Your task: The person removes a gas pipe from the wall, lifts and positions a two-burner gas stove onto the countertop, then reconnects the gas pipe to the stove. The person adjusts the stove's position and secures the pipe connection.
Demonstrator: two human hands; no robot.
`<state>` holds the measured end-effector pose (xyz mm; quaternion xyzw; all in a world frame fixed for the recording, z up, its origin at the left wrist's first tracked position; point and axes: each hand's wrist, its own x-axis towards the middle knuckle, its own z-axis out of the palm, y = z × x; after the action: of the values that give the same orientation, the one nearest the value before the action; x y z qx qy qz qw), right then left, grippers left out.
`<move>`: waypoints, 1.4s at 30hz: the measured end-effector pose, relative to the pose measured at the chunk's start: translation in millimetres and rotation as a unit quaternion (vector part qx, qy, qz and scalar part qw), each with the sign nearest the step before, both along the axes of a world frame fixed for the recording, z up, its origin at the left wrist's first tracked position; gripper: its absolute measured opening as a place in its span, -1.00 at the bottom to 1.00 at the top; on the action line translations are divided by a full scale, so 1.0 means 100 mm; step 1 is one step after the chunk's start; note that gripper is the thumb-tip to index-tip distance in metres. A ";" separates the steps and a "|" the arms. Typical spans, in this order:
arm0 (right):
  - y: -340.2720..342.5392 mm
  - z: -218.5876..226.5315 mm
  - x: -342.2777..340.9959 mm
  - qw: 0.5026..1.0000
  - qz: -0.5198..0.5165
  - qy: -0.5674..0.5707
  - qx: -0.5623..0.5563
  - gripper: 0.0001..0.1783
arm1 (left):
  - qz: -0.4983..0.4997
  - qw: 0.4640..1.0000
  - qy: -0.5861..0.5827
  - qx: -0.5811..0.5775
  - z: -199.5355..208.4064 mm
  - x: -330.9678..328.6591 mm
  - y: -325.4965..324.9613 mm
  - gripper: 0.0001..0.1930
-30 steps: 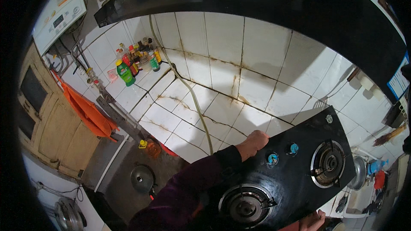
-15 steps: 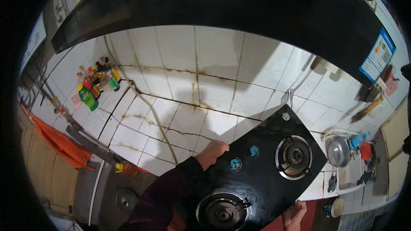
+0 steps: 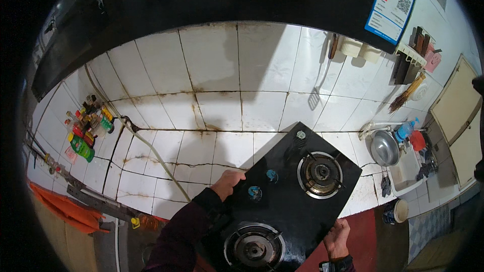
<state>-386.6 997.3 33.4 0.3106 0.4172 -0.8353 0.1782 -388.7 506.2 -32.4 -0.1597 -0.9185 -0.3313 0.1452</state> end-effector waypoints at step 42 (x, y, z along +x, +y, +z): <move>-0.38 -0.25 0.91 0.986 0.076 0.087 0.119 -0.43 | 0.003 0.788 -0.577 0.216 0.39 -0.34 -0.51 -0.51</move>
<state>-295.4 958.9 8.4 0.2226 0.5499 -0.7877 0.1660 -422.8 455.1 6.7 0.0989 -0.7364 -0.5510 -0.3798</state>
